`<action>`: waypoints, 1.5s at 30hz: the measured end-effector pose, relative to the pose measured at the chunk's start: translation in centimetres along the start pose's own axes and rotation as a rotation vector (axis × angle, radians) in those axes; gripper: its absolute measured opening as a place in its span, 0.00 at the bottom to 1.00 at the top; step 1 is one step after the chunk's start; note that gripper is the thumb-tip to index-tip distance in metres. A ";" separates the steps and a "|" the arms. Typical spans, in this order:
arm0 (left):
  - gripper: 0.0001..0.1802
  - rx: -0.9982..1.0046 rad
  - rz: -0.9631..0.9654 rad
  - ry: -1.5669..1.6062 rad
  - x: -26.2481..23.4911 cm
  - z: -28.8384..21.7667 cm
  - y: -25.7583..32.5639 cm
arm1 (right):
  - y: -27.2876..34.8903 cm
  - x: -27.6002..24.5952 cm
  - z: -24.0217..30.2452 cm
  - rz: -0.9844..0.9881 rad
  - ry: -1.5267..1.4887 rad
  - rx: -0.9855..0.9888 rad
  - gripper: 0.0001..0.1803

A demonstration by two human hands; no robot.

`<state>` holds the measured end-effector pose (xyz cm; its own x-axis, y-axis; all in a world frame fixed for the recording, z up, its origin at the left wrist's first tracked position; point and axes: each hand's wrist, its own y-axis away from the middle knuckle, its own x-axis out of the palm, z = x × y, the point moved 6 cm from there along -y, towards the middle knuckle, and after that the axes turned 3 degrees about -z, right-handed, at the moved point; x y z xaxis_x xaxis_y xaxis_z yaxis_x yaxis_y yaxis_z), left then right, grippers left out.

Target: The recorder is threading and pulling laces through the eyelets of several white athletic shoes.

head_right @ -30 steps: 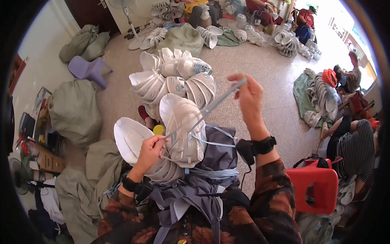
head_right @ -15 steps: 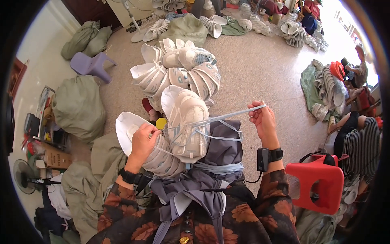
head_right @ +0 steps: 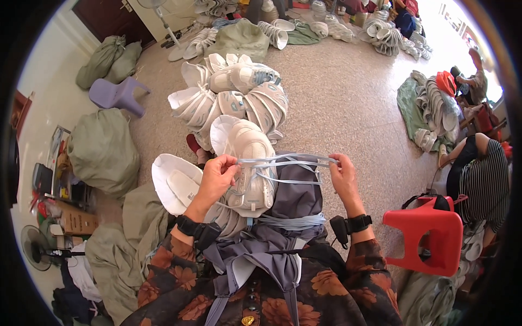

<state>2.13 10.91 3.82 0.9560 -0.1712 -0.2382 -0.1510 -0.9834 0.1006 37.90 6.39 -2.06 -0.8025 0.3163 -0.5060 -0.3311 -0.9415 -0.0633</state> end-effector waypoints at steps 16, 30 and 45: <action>0.14 0.476 -0.124 -0.572 2.1 -1.8 0.9 | 3.9 0.0 10.5 0.139 -0.022 -0.449 0.21; 0.26 0.320 0.019 -0.824 2.4 -1.3 1.4 | 7.1 14.4 15.4 0.490 0.365 -0.811 0.12; 0.32 0.518 -0.036 -1.034 2.9 -0.2 2.2 | 6.9 14.7 14.8 0.442 0.201 -0.818 0.11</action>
<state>4.63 8.28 3.55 0.3361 0.1251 -0.9335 -0.4411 -0.8548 -0.2734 16.51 6.30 2.84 -0.6461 -0.0427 -0.7620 0.4937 -0.7847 -0.3747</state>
